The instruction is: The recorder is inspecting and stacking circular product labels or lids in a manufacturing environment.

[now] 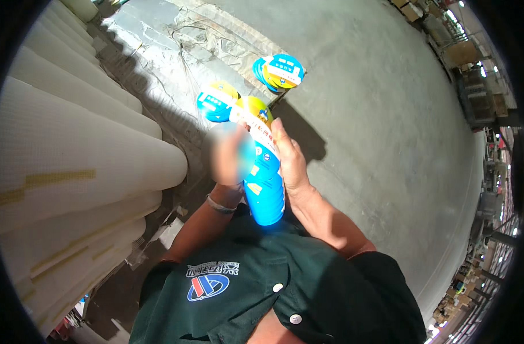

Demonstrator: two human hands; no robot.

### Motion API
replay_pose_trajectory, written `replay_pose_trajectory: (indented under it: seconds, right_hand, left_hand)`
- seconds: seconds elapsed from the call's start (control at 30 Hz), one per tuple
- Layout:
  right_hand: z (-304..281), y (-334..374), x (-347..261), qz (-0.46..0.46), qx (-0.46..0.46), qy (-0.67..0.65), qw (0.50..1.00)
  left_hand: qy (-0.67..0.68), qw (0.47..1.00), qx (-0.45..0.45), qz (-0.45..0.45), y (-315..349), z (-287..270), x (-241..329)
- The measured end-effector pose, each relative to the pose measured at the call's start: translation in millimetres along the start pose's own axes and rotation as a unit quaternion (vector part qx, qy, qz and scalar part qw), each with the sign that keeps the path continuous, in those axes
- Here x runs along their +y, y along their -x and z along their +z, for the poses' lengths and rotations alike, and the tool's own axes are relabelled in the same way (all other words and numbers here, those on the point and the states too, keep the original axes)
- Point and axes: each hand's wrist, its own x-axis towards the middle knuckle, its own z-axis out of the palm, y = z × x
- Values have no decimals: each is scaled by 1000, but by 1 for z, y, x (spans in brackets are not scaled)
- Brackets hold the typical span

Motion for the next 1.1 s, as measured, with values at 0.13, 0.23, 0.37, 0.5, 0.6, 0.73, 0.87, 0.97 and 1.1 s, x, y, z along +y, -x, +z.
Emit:
replay_pose_trajectory:
  seconds: [0.13,0.23,0.37,0.5,0.6,0.73,0.87,0.97,1.1]
  right_hand:
    - [-28,-27,-15,-49,-82,257,962]
    - [-18,-24,-21,-83,-102,243,961]
    - [-33,-50,24,106,-17,-3,994]
    - [-49,-84,-9,-58,-112,325,937]
    - [-43,-105,-37,-107,-178,455,866]
    - [-53,-149,-12,144,-166,-22,975]
    - [-68,-210,-9,200,-151,14,968]
    - [-60,-243,-63,-6,-248,403,881]
    - [-72,-280,-41,151,-183,121,964]
  left_hand:
    - [-134,988,51,-52,-4,-22,14]
    - [-45,998,35,18,2,-1,15]
    - [-12,996,74,-42,-18,-17,0]
    - [-135,979,136,-66,-44,-33,4]
    - [-189,967,170,-26,-69,-25,4]
    - [5,983,186,-7,-99,-17,-41]
    - [-14,970,231,-71,-147,-28,-49]
    - [-140,961,237,-31,-173,-14,-33]
    - [-7,955,294,48,-212,13,-66]
